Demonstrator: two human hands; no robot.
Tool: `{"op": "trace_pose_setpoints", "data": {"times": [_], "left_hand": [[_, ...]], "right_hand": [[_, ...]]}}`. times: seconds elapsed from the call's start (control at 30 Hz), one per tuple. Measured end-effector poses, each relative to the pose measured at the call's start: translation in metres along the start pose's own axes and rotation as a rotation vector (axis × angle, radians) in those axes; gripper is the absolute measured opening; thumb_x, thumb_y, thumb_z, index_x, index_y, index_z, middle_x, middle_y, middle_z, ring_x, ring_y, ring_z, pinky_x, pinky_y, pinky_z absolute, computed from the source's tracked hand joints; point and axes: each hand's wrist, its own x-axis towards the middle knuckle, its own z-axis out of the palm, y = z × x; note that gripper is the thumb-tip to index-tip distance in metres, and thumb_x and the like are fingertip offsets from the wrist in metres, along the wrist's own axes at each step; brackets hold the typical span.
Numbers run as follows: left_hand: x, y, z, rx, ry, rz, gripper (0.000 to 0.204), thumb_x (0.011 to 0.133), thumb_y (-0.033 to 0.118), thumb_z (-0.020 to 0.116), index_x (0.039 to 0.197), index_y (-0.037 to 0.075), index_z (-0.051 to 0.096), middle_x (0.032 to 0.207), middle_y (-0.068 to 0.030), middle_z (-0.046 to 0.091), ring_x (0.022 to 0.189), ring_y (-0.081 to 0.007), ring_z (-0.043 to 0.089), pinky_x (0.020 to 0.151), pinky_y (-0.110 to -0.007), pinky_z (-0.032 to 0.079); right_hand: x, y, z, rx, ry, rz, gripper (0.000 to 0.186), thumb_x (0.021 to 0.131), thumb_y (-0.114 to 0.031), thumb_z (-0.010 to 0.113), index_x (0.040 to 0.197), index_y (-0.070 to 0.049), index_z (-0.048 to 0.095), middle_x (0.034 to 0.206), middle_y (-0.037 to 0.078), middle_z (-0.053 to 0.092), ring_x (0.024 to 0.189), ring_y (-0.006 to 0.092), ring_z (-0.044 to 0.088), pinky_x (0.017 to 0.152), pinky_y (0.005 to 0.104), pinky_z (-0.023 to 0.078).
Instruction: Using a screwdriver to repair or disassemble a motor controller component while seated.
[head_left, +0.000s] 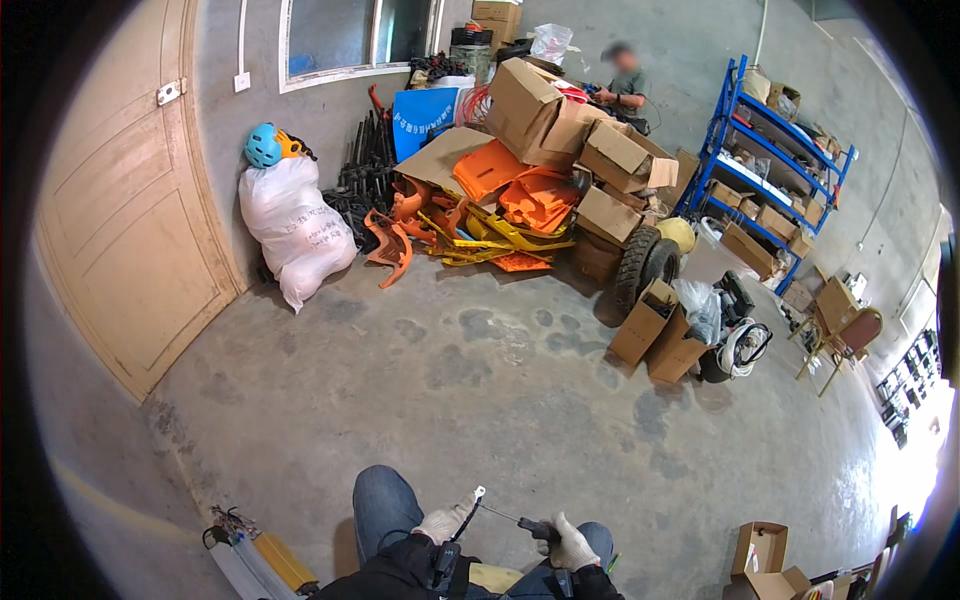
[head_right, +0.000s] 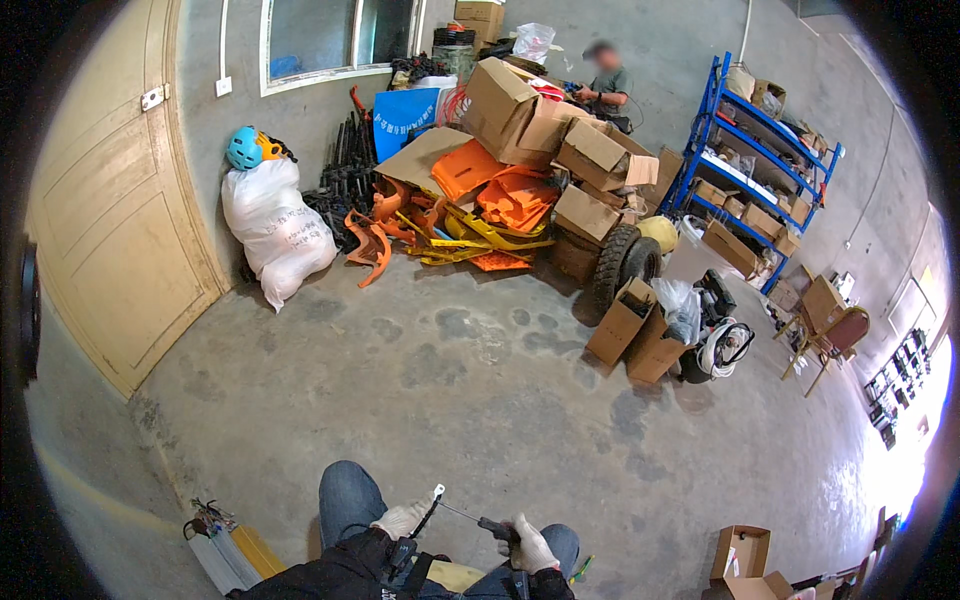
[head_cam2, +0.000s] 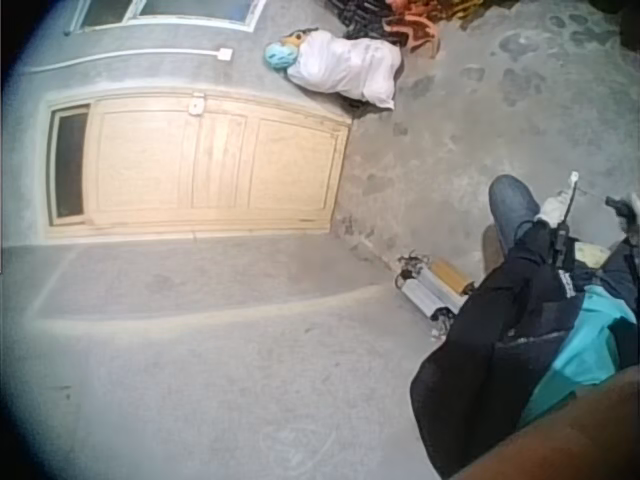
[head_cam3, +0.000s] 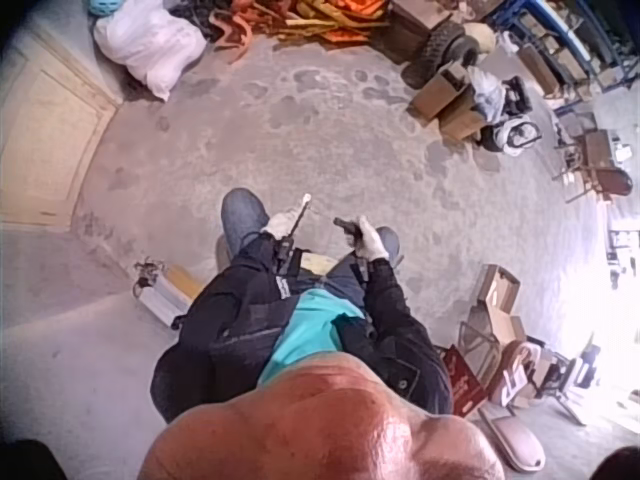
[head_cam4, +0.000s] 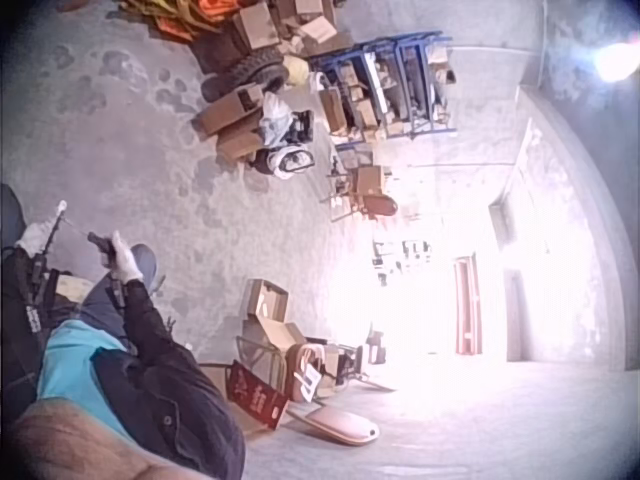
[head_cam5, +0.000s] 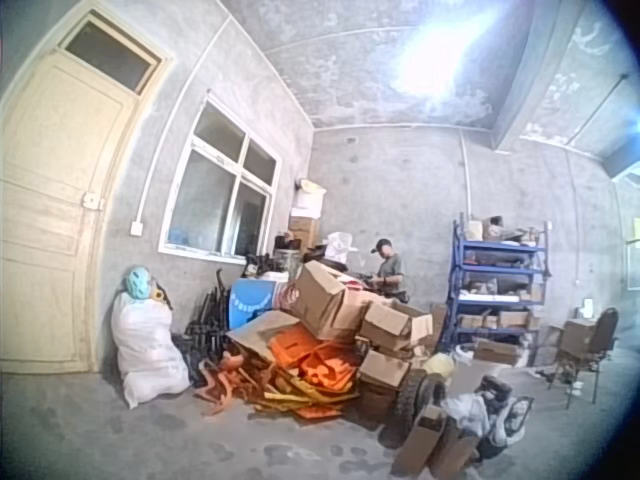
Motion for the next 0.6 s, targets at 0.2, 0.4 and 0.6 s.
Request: {"op": "trace_pose_setpoints", "data": {"times": [0.2,0.4,0.6], "left_hand": [[0.006,0.009,0.002,0.13,-0.03,0.012,0.057,0.11,0.048,0.02,0.12,0.006,0.057,0.092,-0.0186,0.067,0.083,-0.032,0.067,0.074,-0.045,0.051],[0.01,-0.055,0.012,0.308,0.19,0.208,0.064,0.108,0.056,0.022,0.111,0.004,0.061,0.087,-0.0174,0.067,0.081,-0.0314,0.067,0.073,-0.043,0.051],[-0.019,0.06,-0.02,-0.212,-0.085,-0.215,0.08,0.098,0.074,0.029,0.095,0.003,0.065,0.075,-0.0129,0.063,0.074,-0.0262,0.065,0.065,-0.039,0.048]], "right_hand": [[-0.019,-0.015,0.0,-0.172,0.033,0.182,0.042,0.101,-0.043,0.052,0.109,-0.004,0.066,0.08,0.006,0.065,0.05,0.0111,0.052,0.036,0.0271,0.03],[0.005,0.003,0.014,0.047,0.025,-0.064,0.029,0.097,-0.023,0.062,0.114,0.0,0.064,0.092,0.011,0.064,0.067,0.0203,0.061,0.056,0.034,0.051],[-0.013,-0.007,-0.003,0.196,0.021,-0.08,0.028,0.098,-0.025,0.063,0.111,0.0,0.062,0.094,0.012,0.064,0.069,0.0216,0.061,0.059,0.0349,0.051]]}}
